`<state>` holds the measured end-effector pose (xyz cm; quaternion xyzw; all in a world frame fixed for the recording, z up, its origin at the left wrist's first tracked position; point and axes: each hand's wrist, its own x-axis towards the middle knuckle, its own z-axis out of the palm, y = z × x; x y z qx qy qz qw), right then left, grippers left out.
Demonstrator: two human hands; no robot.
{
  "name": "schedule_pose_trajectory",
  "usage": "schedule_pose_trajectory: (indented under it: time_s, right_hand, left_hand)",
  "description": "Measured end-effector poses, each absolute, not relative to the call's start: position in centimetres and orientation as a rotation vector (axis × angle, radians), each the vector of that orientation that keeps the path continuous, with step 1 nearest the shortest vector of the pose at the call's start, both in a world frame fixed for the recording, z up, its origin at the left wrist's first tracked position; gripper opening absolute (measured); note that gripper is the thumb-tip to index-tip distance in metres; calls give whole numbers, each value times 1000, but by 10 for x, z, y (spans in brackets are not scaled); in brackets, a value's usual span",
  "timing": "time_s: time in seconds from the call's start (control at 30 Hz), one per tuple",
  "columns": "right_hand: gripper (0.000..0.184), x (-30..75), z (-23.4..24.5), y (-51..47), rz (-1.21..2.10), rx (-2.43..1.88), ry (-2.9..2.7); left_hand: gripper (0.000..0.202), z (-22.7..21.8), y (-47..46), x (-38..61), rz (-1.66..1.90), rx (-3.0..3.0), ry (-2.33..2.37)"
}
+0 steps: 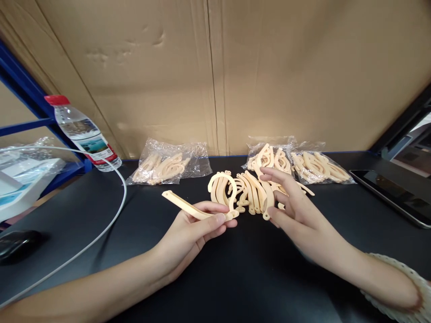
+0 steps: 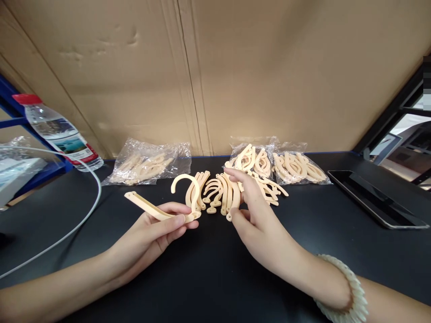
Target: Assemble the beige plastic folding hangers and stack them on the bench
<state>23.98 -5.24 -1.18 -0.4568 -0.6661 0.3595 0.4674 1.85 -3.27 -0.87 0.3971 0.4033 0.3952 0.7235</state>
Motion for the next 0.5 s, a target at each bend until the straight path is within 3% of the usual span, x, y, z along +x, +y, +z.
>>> schedule_pose_trajectory:
  time_s: [0.13, 0.27, 0.33, 0.5]
  right_hand:
    - [79, 240, -12, -54, 738, -1152, -1749]
    - [81, 237, -9, -51, 930, -1071, -1595]
    - [73, 236, -8, -49, 1094, -1055, -1496]
    - [32, 234, -11, -50, 1452, -1029, -1241]
  left_hand:
    - [16, -9, -35, 21, 866, 896, 885]
    - [18, -9, -35, 23, 890, 883, 871]
    - [20, -10, -35, 24, 903, 882, 856]
    - [21, -10, -35, 26, 914, 871, 849]
